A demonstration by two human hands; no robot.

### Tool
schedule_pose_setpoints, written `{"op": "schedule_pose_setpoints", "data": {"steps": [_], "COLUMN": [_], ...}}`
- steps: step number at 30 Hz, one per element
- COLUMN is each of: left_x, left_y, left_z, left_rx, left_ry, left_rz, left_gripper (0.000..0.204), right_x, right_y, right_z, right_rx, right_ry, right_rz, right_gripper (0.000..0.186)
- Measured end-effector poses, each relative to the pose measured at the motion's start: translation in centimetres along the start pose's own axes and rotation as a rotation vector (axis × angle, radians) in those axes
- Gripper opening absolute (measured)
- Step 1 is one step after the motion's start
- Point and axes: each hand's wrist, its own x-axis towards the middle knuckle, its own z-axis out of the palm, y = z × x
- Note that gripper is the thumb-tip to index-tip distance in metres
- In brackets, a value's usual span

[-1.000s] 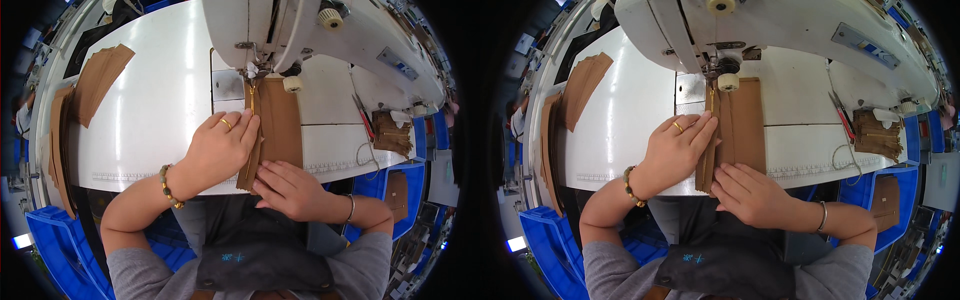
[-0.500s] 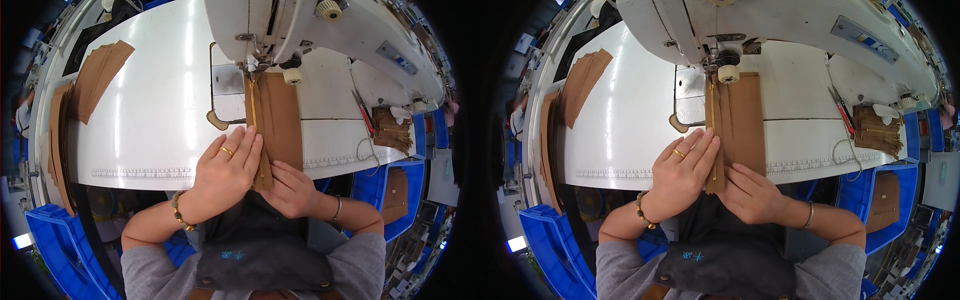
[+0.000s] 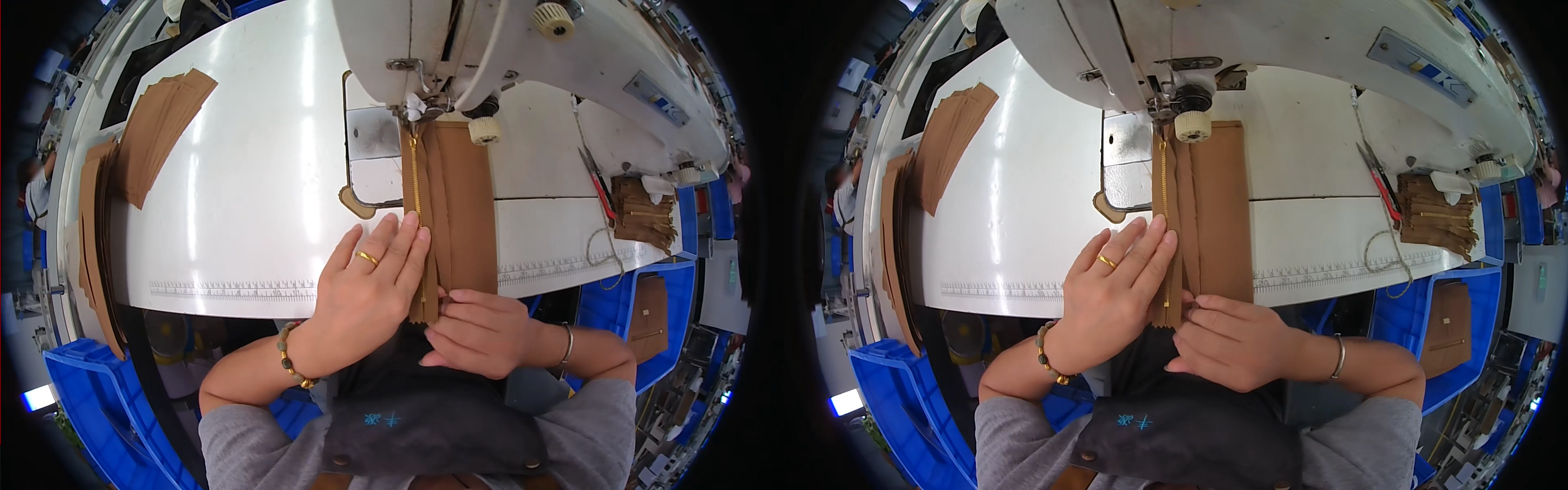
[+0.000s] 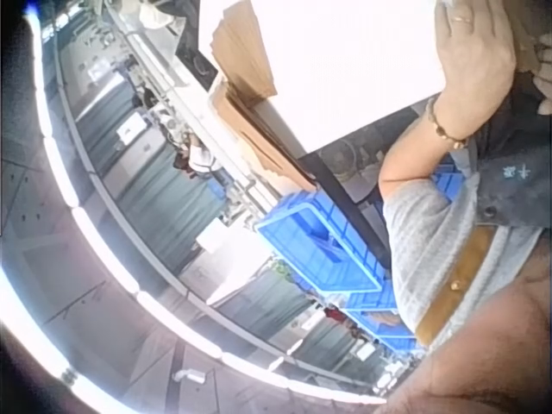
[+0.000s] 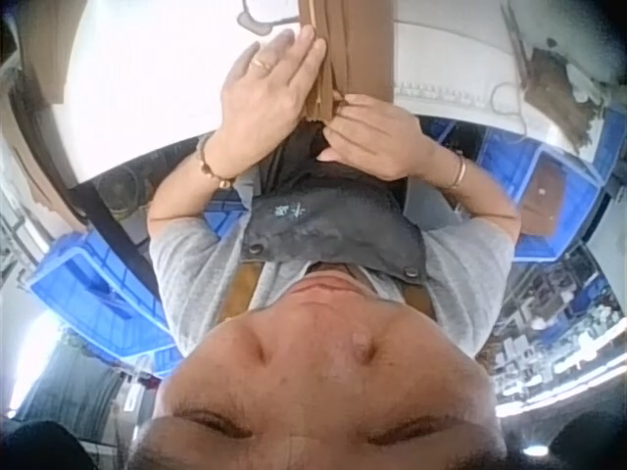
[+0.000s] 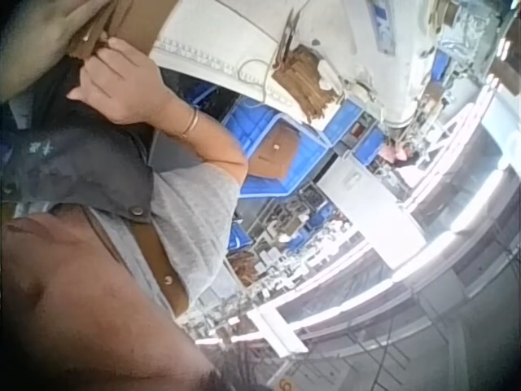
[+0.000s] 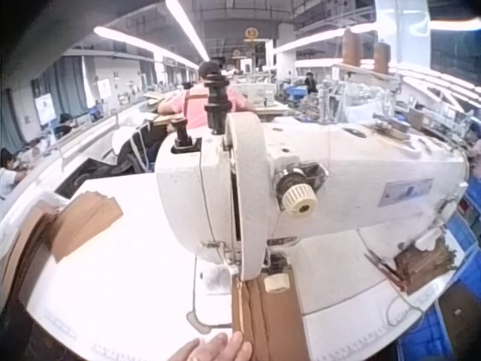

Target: Sewing a zipper onto leather pieces using an industrial sewing machine.

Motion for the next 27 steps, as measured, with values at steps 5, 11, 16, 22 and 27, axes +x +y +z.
{"op": "schedule_pose_setpoints", "data": {"steps": [5, 11, 16, 22, 27], "left_x": [0.1, 0.2, -0.8, -2.5, -2.8], "left_y": [0.1, 0.6, 0.9, 1.1, 1.0], "left_z": [-0.3, -0.5, 0.3, 0.7, 1.0], "left_rx": [0.027, 0.048, -0.002, -0.067, -0.111], "left_ry": [-0.032, -0.031, 0.062, 0.154, 0.204], "left_rz": [-0.011, -0.034, -0.018, 0.045, 0.068], "left_gripper": [0.056, 0.064, 0.057, 0.045, 0.037], "right_x": [3.2, 5.3, 4.5, 4.6, 4.7], "right_y": [6.1, 11.5, 11.2, 11.2, 11.2], "right_z": [-2.3, 0.4, 0.4, 0.0, 0.3], "right_rx": [-0.099, -0.226, -0.130, -0.118, -0.140], "right_ry": [-0.056, -0.192, -0.345, -0.374, -0.266], "right_rz": [0.078, 0.138, 0.340, 0.313, 0.250], "right_gripper": [0.031, 0.046, 0.070, 0.088, 0.084]}}
